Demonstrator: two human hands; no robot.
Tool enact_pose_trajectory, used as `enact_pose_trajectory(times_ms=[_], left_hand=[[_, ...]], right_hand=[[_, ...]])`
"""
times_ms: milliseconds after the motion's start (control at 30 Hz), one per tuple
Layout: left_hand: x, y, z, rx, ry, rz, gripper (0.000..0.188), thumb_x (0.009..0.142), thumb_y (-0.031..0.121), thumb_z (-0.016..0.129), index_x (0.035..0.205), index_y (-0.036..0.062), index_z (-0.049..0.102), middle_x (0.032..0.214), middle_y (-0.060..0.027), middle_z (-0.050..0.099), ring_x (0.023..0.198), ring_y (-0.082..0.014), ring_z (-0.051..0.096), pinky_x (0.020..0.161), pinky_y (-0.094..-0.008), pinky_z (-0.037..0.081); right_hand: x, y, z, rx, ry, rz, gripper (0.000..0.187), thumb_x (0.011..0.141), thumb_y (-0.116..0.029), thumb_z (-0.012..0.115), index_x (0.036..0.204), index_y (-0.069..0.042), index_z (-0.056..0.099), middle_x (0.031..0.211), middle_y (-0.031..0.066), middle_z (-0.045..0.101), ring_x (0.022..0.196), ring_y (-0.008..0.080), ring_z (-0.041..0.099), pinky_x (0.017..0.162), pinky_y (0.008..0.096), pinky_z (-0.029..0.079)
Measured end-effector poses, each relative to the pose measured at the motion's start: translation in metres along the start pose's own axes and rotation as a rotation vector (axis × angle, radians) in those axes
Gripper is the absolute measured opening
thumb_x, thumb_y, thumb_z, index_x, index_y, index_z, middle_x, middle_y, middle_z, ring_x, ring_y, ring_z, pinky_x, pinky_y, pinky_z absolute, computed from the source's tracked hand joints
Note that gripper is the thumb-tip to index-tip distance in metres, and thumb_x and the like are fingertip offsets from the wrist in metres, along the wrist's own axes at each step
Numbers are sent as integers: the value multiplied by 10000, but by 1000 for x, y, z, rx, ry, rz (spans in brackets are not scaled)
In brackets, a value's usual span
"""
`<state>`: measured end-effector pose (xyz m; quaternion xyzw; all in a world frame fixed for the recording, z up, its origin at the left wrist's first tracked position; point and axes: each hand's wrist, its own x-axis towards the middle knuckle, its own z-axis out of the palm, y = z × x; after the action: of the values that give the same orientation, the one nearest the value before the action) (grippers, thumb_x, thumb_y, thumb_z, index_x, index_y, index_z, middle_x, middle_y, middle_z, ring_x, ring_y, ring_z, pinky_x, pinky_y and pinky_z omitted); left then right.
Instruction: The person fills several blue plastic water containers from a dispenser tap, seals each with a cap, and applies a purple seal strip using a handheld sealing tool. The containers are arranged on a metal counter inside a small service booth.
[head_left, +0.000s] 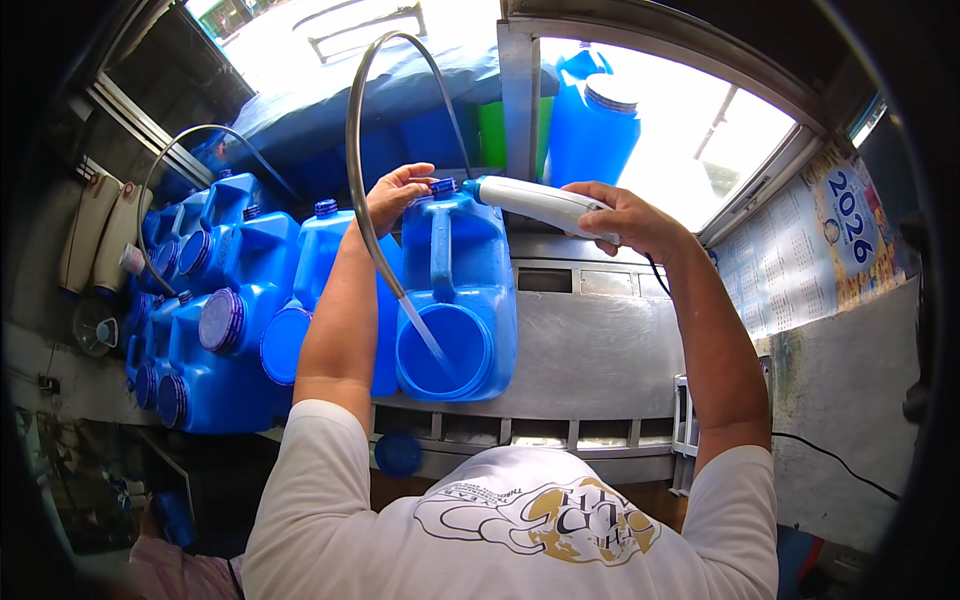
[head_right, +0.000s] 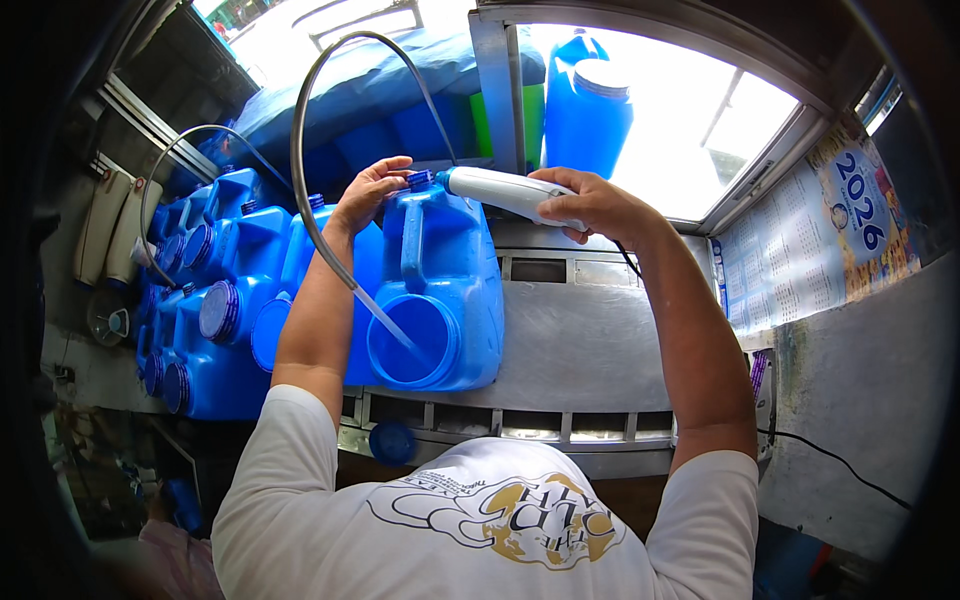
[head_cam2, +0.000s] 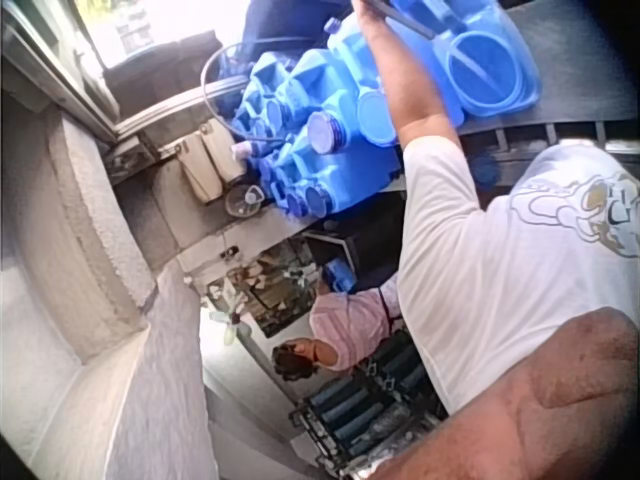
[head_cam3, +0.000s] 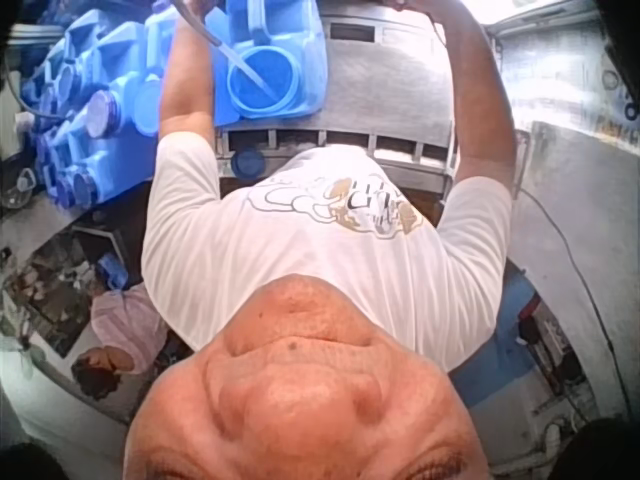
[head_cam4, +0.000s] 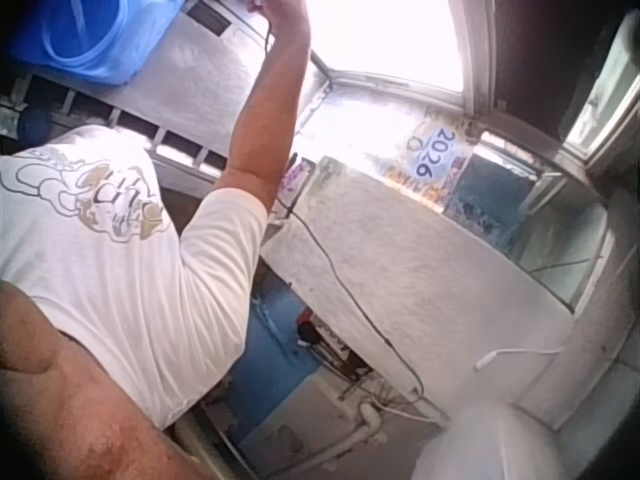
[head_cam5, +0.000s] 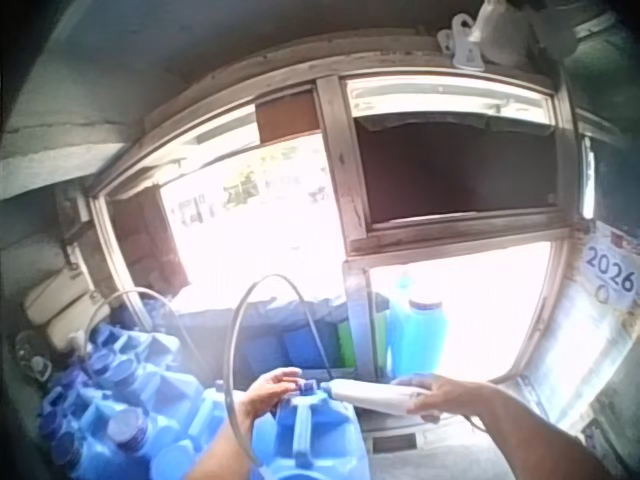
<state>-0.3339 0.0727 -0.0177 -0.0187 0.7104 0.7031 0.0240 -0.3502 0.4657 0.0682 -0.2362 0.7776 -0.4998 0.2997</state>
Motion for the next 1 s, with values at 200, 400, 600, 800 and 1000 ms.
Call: enact_pose_trajectory(times_ms=[200, 400, 600, 800, 1000], left_hand=[[7, 8, 22, 166, -15, -33, 563, 822, 206, 816, 1308, 55, 576, 1162, -109, 664, 1060, -178, 643, 922, -316, 550], [4, 0, -17, 88, -54, -46, 530, 848, 183, 787, 1319, 74, 569, 1203, -120, 631, 1105, -214, 625, 982, -344, 518], [8, 21, 42, 484, 30, -55, 542, 855, 367, 773, 1276, 54, 636, 1142, -92, 687, 1089, -204, 625, 966, -302, 488], [25, -21, -58, 108, -130, -68, 606, 877, 198, 754, 1400, 40, 492, 1330, -153, 565, 1154, -235, 610, 949, -323, 514], [39, 5, 8, 454, -43, -145, 510, 878, 200, 761, 1319, 49, 554, 1137, -70, 639, 1020, -170, 639, 844, -268, 505]], right_hand=[[0, 10, 0, 57, -5, -12, 889, 666, -553, 761, 1366, -65, 513, 1039, 185, 603, 920, 255, 604, 631, 285, 514], [-17, 16, 5, 214, 5, -16, 903, 692, -541, 768, 1389, -44, 481, 1074, 178, 599, 884, 218, 609, 619, 270, 516], [-107, 80, 7, 745, 86, -187, 796, 838, -394, 639, 1481, -9, 369, 1115, 160, 612, 698, 127, 579, 626, 257, 508], [-251, 136, 4, 810, 389, -69, 784, 852, -193, 600, 1540, -59, 250, 1074, 90, 515, 825, 162, 557, 696, 286, 469], [-404, 196, -8, 804, 887, 42, 786, 865, -136, 647, 1544, -114, 252, 1138, 79, 558, 851, 143, 599, 674, 259, 527]])
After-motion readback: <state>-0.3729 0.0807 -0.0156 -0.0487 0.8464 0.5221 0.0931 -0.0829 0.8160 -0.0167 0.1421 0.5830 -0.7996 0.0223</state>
